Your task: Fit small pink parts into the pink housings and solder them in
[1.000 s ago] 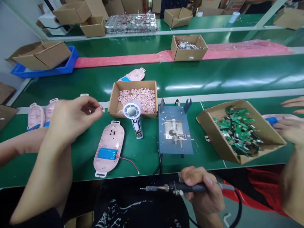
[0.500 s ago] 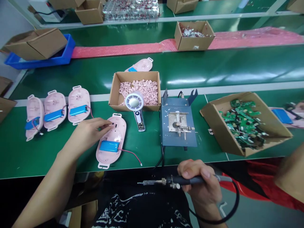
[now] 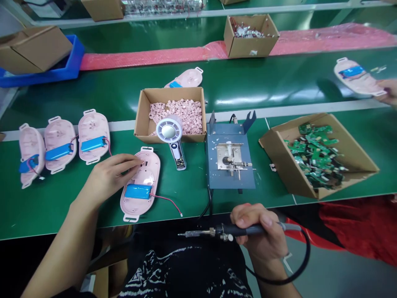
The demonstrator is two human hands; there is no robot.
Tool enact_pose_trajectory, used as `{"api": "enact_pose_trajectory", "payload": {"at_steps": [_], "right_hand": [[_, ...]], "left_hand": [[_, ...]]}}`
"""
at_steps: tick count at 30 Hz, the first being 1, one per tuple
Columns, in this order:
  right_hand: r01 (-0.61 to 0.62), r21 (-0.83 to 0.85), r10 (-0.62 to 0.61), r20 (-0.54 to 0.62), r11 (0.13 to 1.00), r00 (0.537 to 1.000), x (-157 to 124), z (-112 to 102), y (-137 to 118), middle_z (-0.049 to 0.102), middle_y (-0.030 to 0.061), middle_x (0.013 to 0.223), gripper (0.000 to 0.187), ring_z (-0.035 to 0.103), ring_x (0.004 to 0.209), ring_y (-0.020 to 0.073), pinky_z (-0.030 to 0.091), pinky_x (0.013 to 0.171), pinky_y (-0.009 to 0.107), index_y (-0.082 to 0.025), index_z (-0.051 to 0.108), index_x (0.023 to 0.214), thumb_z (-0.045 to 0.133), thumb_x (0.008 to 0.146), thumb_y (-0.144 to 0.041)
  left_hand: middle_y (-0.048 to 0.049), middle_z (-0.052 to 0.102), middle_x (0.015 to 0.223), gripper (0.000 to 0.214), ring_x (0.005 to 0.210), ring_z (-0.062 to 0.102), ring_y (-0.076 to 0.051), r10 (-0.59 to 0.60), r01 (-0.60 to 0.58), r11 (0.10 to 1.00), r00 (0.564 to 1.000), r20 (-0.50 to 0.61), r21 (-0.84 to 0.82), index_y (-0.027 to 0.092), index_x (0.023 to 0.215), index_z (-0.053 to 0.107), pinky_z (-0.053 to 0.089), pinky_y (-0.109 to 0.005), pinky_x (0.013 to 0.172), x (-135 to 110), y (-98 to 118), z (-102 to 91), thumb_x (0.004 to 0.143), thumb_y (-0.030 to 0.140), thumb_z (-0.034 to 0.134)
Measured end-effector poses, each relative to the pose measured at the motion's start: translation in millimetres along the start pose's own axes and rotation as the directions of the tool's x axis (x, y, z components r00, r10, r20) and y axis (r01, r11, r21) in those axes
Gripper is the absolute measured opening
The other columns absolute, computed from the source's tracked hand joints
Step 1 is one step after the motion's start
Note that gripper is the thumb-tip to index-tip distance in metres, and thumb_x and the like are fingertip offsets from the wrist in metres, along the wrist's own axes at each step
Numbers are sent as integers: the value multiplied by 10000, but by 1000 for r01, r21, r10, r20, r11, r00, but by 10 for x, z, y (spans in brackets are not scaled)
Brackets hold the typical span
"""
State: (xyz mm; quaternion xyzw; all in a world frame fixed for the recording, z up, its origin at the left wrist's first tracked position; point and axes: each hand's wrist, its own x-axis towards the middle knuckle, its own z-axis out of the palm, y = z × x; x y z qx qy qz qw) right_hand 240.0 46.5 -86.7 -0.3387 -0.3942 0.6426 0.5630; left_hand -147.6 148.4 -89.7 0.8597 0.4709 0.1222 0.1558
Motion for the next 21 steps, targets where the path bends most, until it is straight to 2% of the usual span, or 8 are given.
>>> {"api": "enact_pose_trajectory", "payload": {"at_steps": [6, 10, 13, 15, 17, 19, 21], "right_hand": [[-35, 55, 33, 38, 998, 999, 12, 0, 30, 582, 50, 551, 479, 505, 506, 152, 392, 500, 308, -170, 802, 1067, 354, 1050, -337], [-29, 55, 27, 42, 998, 999, 13, 18, 41, 583, 52, 537, 486, 496, 487, 155, 374, 488, 310, -173, 804, 1077, 346, 1050, -334], [-37, 40, 36, 18, 999, 999, 6, 14, 34, 583, 54, 531, 472, 499, 485, 157, 387, 492, 310, -180, 812, 1048, 368, 1047, -340], [-24, 28, 23, 20, 999, 1000, -2, 3, 25, 579, 54, 530, 471, 509, 492, 162, 404, 496, 317, -182, 814, 1045, 376, 1044, -356], [-13, 15, 13, 32, 1000, 999, -5, 3, 15, 573, 51, 533, 479, 521, 502, 166, 419, 498, 322, -188, 813, 1051, 369, 1045, -368], [4, 0, -4, 41, 1000, 999, -5, 29, 6, 561, 52, 523, 492, 524, 502, 167, 422, 502, 326, -191, 815, 1051, 353, 1040, -363], [28, -9, -28, 47, 1000, 998, -7, 79, -4, 543, 54, 502, 512, 507, 479, 161, 405, 493, 327, -184, 816, 1050, 330, 1032, -343]], "left_hand": [[-121, 684, 1157, 198, 1048, 614, -228, -49, 49, 997, 999, 1, -64, 106, 1070, 800, 526, -392, 924, -20, -36, 14, 1015, 200, 635], [-111, 674, 1158, 207, 1047, 610, -216, -77, 77, 991, 997, 2, -108, 122, 1052, 798, 516, -378, 925, -15, -50, 41, 1026, 229, 623], [-101, 653, 1154, 236, 1073, 612, -210, -162, 160, 977, 987, -3, -143, 123, 1119, 766, 516, -373, 967, -9, -49, 41, 1034, 279, 610], [-108, 619, 1225, 319, 1140, 601, -226, -265, 270, 949, 963, 52, -165, 128, 1237, 719, 514, -380, 1002, 9, -51, 32, 1021, 341, 620], [-116, 587, 1315, 462, 1170, 597, -246, -369, 391, 903, 918, 145, -178, 142, 1375, 643, 515, -391, 999, 58, -62, 25, 993, 400, 632], [-119, 601, 1336, 613, 1108, 619, -252, -446, 487, 857, 864, 233, -170, 147, 1487, 545, 518, -400, 956, 144, -82, 19, 953, 431, 649], [-119, 652, 1279, 640, 1031, 635, -259, -461, 518, 847, 828, 318, -121, 138, 1473, 544, 512, -407, 917, 238, -93, 6, 919, 435, 660]]}}
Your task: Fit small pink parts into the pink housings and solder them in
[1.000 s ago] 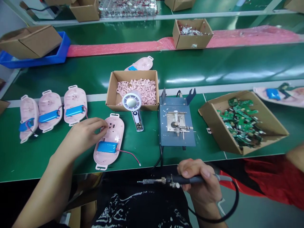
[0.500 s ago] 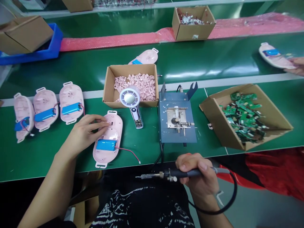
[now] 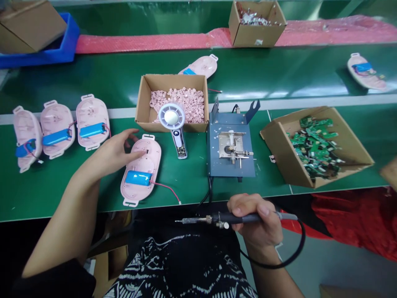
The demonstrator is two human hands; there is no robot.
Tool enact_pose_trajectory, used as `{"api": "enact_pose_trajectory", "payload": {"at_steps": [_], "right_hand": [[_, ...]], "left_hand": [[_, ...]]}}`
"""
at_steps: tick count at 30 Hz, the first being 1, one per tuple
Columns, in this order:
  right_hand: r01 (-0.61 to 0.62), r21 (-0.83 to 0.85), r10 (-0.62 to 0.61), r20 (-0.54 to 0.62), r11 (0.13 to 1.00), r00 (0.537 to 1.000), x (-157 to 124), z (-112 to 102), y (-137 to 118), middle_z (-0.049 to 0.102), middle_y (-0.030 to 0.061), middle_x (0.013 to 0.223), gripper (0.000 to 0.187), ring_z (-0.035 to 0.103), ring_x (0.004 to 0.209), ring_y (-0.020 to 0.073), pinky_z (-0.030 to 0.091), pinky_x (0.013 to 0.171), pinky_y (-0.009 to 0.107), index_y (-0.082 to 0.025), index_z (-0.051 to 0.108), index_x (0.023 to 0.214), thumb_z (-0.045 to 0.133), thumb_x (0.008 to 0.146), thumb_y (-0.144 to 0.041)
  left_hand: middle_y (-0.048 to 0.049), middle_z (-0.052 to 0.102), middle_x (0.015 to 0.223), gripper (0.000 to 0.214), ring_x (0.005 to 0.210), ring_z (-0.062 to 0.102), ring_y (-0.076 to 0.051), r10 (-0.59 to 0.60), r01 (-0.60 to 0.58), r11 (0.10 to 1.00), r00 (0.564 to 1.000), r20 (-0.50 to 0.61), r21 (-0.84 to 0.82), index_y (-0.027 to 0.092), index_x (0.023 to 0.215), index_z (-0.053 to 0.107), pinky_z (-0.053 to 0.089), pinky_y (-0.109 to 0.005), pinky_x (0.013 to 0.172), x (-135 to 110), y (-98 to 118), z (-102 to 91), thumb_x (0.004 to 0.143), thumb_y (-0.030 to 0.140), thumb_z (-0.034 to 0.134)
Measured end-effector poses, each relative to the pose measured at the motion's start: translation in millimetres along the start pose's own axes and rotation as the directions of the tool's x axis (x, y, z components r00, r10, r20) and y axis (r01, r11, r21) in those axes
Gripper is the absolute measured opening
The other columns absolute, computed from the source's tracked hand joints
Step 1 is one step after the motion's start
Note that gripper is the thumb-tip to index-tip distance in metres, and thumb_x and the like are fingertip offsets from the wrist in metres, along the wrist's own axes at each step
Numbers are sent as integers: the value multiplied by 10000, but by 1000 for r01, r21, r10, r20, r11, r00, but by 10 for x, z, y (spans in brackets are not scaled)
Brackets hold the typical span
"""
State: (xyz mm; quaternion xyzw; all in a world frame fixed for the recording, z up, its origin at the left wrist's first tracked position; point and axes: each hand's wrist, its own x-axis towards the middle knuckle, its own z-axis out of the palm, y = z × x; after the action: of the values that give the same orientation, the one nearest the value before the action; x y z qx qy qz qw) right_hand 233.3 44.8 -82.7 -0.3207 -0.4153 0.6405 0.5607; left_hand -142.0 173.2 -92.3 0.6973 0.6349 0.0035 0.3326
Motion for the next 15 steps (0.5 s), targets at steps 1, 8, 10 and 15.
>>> {"api": "enact_pose_trajectory", "payload": {"at_steps": [1, 8, 10, 15], "right_hand": [[12, -5, -12, 4, 1000, 1000, -6, 29, -8, 533, 56, 492, 521, 499, 466, 159, 394, 485, 327, -177, 816, 1053, 319, 1027, -331], [34, -89, -49, -165, 995, 985, -188, 167, -365, 525, 43, 515, 475, 487, 461, 147, 388, 464, 335, -200, 819, 959, 384, 1049, -366], [23, -129, -59, -286, 991, 956, -237, 203, -548, 489, 14, 506, 426, 449, 468, 136, 399, 477, 327, -253, 821, 924, 460, 1061, -433], [35, -338, -84, -130, 941, 988, -327, 288, -631, 623, 38, 659, 450, 562, 557, 164, 477, 547, 356, -244, 821, 1031, 439, 1089, -476]], "left_hand": [[-118, 673, 1232, 576, 1011, 637, -266, 1, -2, 999, 1000, 28, 34, 137, 1399, 592, 506, -407, 900, 19, 26, -19, 900, 417, 664], [-23, 658, 899, 288, 719, 624, -156, 59, -79, 986, 989, -137, -145, 198, 1187, 540, 461, -267, 589, -652, 336, -13, 947, 345, 603], [21, 659, 877, 199, 661, 604, -95, 178, -197, 932, 980, -89, -303, 223, 1152, 566, 466, -204, 570, -951, 457, 117, 974, 298, 616], [36, 735, 965, 279, 702, 654, -73, 315, -173, 797, 936, 154, -579, 251, 1302, 622, 513, -174, 634, -1351, 719, 730, 1025, 256, 590]]}}
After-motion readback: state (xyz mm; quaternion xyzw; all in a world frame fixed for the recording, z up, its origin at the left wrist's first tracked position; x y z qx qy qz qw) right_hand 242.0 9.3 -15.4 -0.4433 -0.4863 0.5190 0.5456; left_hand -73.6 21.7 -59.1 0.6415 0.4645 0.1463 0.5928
